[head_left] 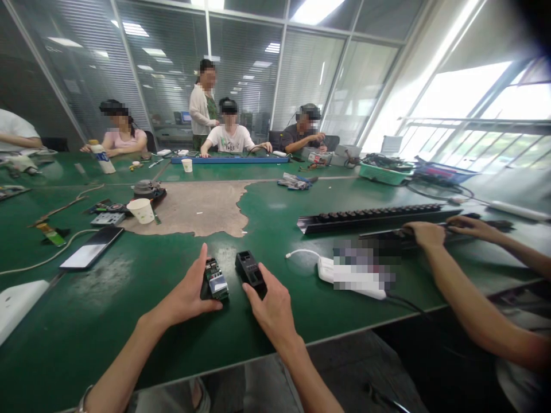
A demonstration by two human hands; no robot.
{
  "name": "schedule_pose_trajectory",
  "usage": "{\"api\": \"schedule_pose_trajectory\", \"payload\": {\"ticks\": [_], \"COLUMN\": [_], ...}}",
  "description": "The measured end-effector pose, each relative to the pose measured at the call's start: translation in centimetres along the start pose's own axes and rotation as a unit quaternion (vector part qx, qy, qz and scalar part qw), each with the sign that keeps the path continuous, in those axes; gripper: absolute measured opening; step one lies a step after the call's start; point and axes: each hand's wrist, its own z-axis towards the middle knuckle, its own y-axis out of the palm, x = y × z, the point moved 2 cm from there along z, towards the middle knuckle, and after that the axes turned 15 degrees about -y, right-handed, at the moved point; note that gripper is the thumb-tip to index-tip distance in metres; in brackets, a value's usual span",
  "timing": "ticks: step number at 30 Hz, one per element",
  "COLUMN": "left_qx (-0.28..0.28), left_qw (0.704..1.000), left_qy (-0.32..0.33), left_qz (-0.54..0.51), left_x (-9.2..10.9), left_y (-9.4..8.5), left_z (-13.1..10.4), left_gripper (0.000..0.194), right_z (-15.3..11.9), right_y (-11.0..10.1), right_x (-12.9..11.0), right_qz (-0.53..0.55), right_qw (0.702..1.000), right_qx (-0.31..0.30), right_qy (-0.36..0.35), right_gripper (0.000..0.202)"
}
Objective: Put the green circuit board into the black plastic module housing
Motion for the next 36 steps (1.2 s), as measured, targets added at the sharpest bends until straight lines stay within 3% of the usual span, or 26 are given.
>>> {"api": "schedule_pose_trajectory", "payload": {"ticks": [4,7,10,14,19,26,33,36], "left_qx": [-0.099,-0.153,-0.110,-0.053,-0.094,-0.107,-0.153,-0.131], "left_qw": [0.990,0.968,0.950,0.937,0.922,0.932,0.929,0.926], "left_qy": [-0.006,-0.070,-0.144,-0.175,-0.205,-0.204,-0.200,-0.199], "left_qz": [-0.099,-0.184,-0.254,-0.298,-0.314,-0.280,-0.272,-0.292], "left_x": [-1.2,-2.3,-3.6,-4.9,-5.7,-6.4,-5.7,-5.3], "left_y": [-2.7,-5.2,-6.4,-5.7,-4.5,-4.6,-3.7,-3.7], "left_z": [0.0,1.4,3.8,5.7,5.2,4.5,4.4,4.5], "left_gripper": [0.123,0.111,0.101,0.082,0.064,0.057,0.057,0.064], "right_z": [1.7,2.5,2.7,2.4,2.3,1.7,2.2,2.5], "right_y": [-0.3,0.5,1.8,3.1,4.0,5.5,5.3,5.6], "right_x": [-2.6,-4.6,-6.0,-7.0,-7.6,-7.5,-7.5,-7.4], "right_qz": [0.085,0.109,0.081,0.020,-0.021,-0.051,-0.060,-0.071], "right_qw": [0.996,0.993,0.996,0.999,0.997,0.993,0.992,0.989], "right_qx": [0.037,0.027,0.006,-0.032,-0.063,-0.105,-0.112,-0.129], "right_qy": [-0.009,-0.024,-0.025,-0.027,-0.027,-0.019,-0.016,-0.018], "right_gripper": [0.051,0.051,0.053,0.058,0.060,0.061,0.058,0.055]}}
